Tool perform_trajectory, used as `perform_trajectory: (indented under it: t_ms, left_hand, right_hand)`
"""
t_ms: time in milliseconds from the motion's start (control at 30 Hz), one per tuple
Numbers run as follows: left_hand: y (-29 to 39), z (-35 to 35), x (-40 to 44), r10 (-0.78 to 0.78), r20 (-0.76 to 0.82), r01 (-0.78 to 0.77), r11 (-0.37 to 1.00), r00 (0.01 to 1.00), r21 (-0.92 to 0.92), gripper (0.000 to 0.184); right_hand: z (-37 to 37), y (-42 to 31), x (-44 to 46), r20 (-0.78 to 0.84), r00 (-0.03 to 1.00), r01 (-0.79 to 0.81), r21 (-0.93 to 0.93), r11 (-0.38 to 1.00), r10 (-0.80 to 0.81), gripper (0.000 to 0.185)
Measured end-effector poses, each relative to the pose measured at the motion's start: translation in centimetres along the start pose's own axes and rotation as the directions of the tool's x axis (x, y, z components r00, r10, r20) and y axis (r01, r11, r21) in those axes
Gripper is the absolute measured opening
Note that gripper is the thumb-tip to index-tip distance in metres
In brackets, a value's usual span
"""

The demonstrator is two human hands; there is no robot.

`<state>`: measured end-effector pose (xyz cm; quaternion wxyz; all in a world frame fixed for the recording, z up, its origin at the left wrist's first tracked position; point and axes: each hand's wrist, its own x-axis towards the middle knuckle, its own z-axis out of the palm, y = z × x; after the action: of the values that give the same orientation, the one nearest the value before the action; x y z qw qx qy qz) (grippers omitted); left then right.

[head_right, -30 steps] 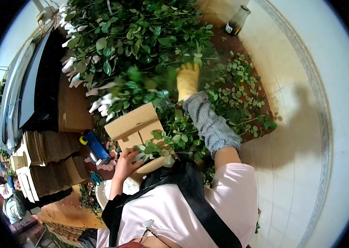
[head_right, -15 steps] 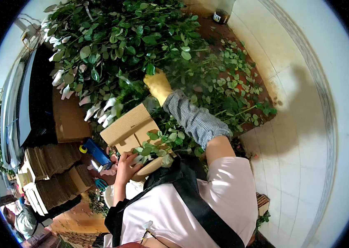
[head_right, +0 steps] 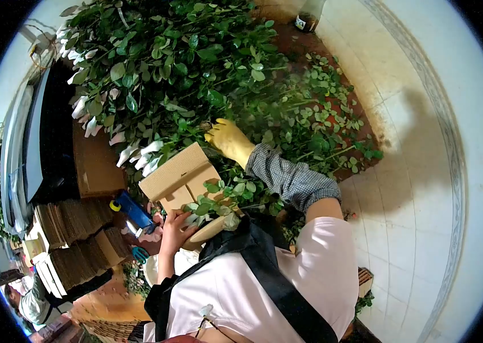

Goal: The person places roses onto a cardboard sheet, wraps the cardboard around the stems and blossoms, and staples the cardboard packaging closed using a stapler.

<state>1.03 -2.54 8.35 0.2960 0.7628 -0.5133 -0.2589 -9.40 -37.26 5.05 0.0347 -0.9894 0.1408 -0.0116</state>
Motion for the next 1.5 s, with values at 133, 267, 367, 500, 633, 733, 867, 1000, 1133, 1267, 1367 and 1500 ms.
perform_trajectory:
  t_ms: [133,267,367,500,633,733,867,1000,1133,1267,1367,1500]
  left_hand:
    - [0.6,-0.3,0.3,0.010,0.012,-0.010,1.000,1.000,0.008,0.046]
    - [0.7,-0.3,0.1,-0.008,0.013,0.008,1.000,1.000,-0.018,0.046]
    - [0.6,-0.3,0.1,0.007,0.000,-0.007,1.000,1.000,0.011,0.046]
    - [0.5,-0.2,0.2,-0.003,-0.007,0.003,1.000,1.000,-0.001,0.045]
    - [0.8,-0.4,0.0,-0.030,0.019,0.031,0.999,0.999,-0.015,0.045]
    - [1.0,-0.2,0.4,-0.026,0.001,0.026,0.999,1.000,-0.037,0.046]
    - [0.4,-0.2,0.1,-0.025,0.009,0.025,0.999,1.000,-0.030,0.047]
    - [0.3,-0.3,0.2,0.006,0.006,-0.006,0.999,1.000,-0.045,0.048]
    - [0.4,-0.6,0.5,0.005,-0.010,-0.006,0.999,1.000,-0.047,0.047]
    - [0.3,-0.5,0.0,0.001,0.019,0.000,1.000,1.000,-0.031,0.048]
    - [0.3,-0.5,0.0,-0.036,0.022,0.037,0.999,0.999,-0.033,0.047]
    - [0.8,-0.4,0.0,-0.026,-0.060,0.023,0.998,0.998,-0.059,0.048]
  right_hand:
    - [4.4,3.4,1.1,0.375,0.903,-0.023,-0.443,0.896,0.209,0.060]
    - [11.3,7.6,3.3,0.084,0.994,0.007,-0.678,0.735,0.068,0.052]
    - [1.4,4.5,5.0,0.372,0.913,-0.121,-0.145,0.982,0.168,0.033]
    - [-3.9,3.3,1.9,-0.405,0.913,-0.106,-0.133,0.985,0.044,0.047]
    - [-3.5,4.8,1.5,0.339,0.882,-0.241,-0.273,0.931,0.328,0.035]
    - [-5.5,4.6,0.6,-0.269,0.948,-0.229,-0.207,0.951,0.170,0.039]
    - [-8.3,5.5,-0.8,-0.535,0.830,-0.303,-0.196,0.932,0.157,0.042]
    - [-9.1,5.8,-1.9,-0.521,0.843,-0.317,-0.284,0.905,0.132,0.038]
    - [-7.5,8.1,-3.1,-0.459,0.871,-0.254,-0.122,0.959,0.172,0.033]
    - [-13.2,6.7,-4.2,-0.609,0.753,-0.339,-0.031,0.940,0.251,0.044]
    - [-12.9,6.2,-6.1,-0.469,0.816,-0.157,0.380,0.912,0.336,0.044]
    - [-12.0,1.0,-9.5,-0.298,0.941,0.035,0.553,0.833,0.159,0.054]
